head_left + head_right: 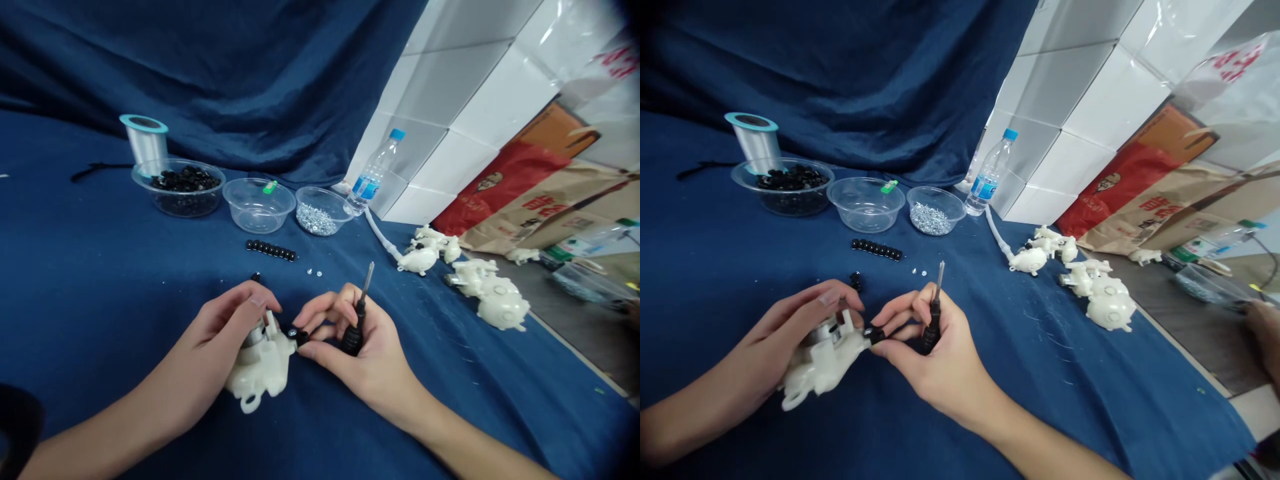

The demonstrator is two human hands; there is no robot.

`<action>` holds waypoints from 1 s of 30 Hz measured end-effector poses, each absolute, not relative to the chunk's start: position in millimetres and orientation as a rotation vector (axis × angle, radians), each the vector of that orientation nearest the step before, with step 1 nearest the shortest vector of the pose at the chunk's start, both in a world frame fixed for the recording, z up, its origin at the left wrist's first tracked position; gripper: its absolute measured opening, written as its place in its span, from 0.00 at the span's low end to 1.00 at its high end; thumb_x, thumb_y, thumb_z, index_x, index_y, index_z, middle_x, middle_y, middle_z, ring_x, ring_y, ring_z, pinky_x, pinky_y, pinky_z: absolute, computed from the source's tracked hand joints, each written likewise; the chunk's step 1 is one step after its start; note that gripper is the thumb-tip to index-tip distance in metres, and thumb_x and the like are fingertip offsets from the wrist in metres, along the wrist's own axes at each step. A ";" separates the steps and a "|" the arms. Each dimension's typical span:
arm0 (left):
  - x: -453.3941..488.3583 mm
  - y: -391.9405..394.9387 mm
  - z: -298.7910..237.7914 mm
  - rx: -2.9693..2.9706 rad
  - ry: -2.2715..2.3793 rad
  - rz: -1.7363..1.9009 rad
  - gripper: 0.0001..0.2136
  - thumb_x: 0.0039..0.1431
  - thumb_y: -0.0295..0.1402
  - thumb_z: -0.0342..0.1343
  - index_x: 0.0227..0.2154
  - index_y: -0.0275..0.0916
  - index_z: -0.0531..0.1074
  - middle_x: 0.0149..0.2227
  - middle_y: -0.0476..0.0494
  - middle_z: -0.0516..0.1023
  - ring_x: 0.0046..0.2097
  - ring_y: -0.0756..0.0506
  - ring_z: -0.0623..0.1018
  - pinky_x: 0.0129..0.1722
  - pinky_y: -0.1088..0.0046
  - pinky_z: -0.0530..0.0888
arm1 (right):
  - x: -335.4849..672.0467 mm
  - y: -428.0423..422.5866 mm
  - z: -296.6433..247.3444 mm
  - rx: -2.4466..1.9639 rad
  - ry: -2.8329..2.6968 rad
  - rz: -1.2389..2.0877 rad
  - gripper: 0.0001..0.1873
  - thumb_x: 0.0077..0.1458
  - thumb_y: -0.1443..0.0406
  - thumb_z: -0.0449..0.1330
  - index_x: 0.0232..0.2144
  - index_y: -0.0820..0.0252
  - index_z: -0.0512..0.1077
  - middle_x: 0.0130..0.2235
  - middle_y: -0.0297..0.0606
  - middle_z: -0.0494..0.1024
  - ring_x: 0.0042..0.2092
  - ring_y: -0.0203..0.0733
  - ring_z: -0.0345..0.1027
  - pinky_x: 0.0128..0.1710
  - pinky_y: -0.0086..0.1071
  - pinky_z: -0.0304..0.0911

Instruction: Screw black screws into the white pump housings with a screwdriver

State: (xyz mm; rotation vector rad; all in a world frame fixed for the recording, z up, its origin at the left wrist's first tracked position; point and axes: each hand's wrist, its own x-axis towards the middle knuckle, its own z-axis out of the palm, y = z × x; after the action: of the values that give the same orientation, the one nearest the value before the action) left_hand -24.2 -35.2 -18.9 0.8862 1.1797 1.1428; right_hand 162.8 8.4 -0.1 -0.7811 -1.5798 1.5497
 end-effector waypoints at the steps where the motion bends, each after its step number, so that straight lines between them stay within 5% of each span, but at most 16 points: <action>1: -23.8 -34.0 -18.8 0.876 1.183 1.152 0.19 0.60 0.55 0.55 0.37 0.43 0.73 0.31 0.51 0.75 0.27 0.53 0.72 0.24 0.84 0.68 | 163.1 7.4 -0.4 -0.758 -1.594 1.540 0.28 0.46 0.75 0.71 0.27 0.54 0.52 0.38 0.35 0.79 0.36 0.36 0.74 0.35 0.28 0.72; 7: -19.2 -33.8 -11.3 0.700 1.152 1.050 0.24 0.52 0.58 0.58 0.34 0.40 0.72 0.21 0.50 0.74 0.16 0.47 0.71 0.11 0.74 0.69 | 164.6 2.7 -2.1 -0.597 -1.657 1.517 0.25 0.52 0.79 0.66 0.29 0.54 0.53 0.41 0.33 0.79 0.40 0.34 0.75 0.42 0.29 0.72; 15: -26.0 -48.1 -19.3 0.463 0.546 0.801 0.24 0.64 0.55 0.45 0.44 0.42 0.74 0.31 0.41 0.84 0.27 0.42 0.83 0.25 0.71 0.79 | 167.5 2.0 0.9 -0.636 -1.585 1.574 0.26 0.48 0.79 0.70 0.28 0.55 0.55 0.39 0.30 0.78 0.37 0.33 0.73 0.40 0.29 0.71; 25: -2.0 -64.8 -35.4 0.443 0.645 1.304 0.21 0.64 0.49 0.45 0.42 0.38 0.77 0.24 0.44 0.79 0.28 0.41 0.83 0.17 0.76 0.73 | 163.8 -3.7 -1.1 -0.631 -1.636 1.395 0.22 0.56 0.74 0.66 0.26 0.56 0.55 0.39 0.34 0.80 0.36 0.33 0.73 0.40 0.29 0.72; 30: -11.3 -74.3 -50.5 0.422 0.433 1.212 0.24 0.69 0.43 0.37 0.46 0.34 0.76 0.26 0.40 0.81 0.25 0.42 0.82 0.15 0.76 0.72 | 161.7 -6.8 0.1 -0.564 -1.661 1.293 0.23 0.56 0.76 0.65 0.28 0.56 0.53 0.41 0.37 0.80 0.38 0.36 0.75 0.38 0.31 0.71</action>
State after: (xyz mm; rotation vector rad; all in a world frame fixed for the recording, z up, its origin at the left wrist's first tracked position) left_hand -11.3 -74.3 -50.5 0.4223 0.4333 1.2118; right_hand 161.7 -6.8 0.1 -0.5643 -1.6606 1.2928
